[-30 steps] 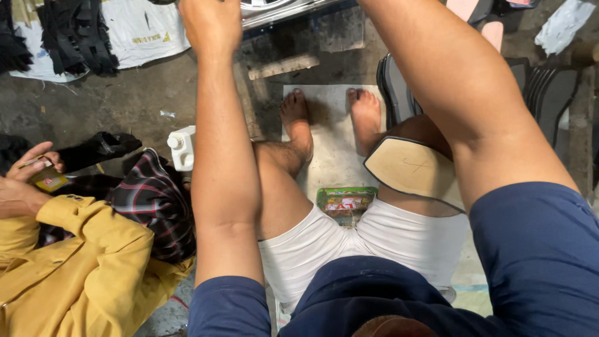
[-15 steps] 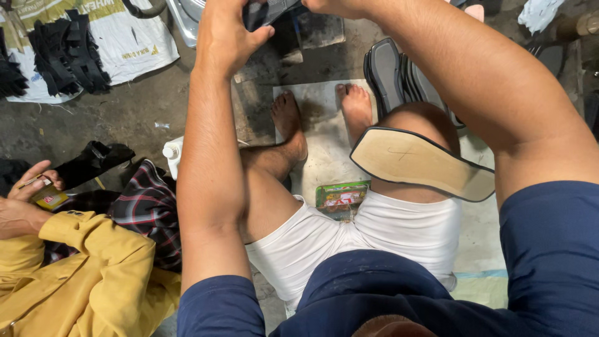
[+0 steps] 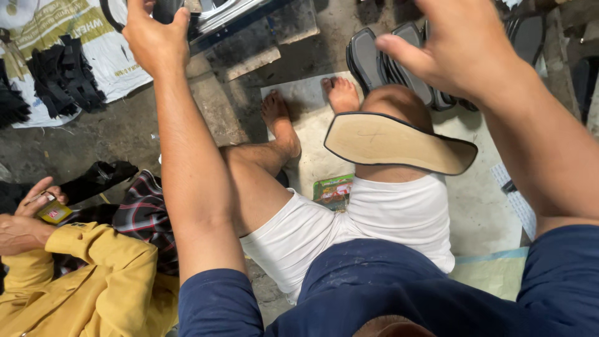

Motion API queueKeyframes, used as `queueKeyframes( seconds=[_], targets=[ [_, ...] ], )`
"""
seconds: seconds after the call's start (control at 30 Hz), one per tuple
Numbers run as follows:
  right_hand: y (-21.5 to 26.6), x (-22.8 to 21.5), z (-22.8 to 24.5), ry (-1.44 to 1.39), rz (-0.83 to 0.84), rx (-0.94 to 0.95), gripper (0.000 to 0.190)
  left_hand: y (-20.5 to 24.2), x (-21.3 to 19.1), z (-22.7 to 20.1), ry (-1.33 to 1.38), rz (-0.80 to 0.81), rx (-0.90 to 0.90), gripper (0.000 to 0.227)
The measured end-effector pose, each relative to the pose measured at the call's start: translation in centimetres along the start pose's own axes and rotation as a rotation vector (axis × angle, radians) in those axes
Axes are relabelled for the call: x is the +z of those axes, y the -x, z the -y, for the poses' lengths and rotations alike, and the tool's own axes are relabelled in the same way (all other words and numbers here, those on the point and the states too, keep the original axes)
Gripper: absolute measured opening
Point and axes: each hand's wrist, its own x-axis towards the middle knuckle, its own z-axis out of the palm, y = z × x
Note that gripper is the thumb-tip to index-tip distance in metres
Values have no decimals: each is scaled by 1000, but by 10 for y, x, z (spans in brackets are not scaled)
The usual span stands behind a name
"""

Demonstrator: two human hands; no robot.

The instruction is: The person sits on the floor and assembles sandals by pressing black straps onto beige insoles. They repeatedly pick up a strap and an insole, align them, and press the strap into place, then set the assembled unit aside.

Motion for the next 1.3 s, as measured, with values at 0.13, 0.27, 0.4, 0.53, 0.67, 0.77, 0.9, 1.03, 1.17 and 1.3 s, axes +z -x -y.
queueKeyframes(
  seconds=[0.13, 0.27, 0.4, 0.53, 0.67, 0.77, 0.9, 1.03, 1.17, 1.3],
  targets=[
    [70, -31, 29, -177, -162, 80, 41, 9, -17, -30, 61, -38, 384, 49],
    [131, -20, 61, -723, -91, 275, 38, 65, -41, -124, 480, 286, 360, 40],
    [160, 17, 83, -1290, -436, 389, 76, 174, -65, -223, 515, 478, 666, 51],
    [187, 33, 69, -1147, -1045, 530, 48, 234, -67, -277, 826, 778, 852, 95],
    [237, 4, 30, -784, -1113, 546, 38, 252, -61, -289, 303, 820, 1025, 104],
    [268, -26, 12, -945, -1183, 635, 34, 253, -64, -298, 79, 905, 1137, 87],
    [276, -46, 22, -1079, -1188, 661, 34, 234, -95, -306, 348, 887, 990, 58],
    [268, -57, 42, -975, -951, 633, 37, 212, -138, -287, 673, 854, 303, 56],
    [269, -58, 40, -919, -871, 528, 29, 194, -117, -256, 1067, 731, 308, 63],
    [287, -46, 22, -999, -930, 583, 24, 191, -88, -211, 1086, 583, 240, 67]
  ],
)
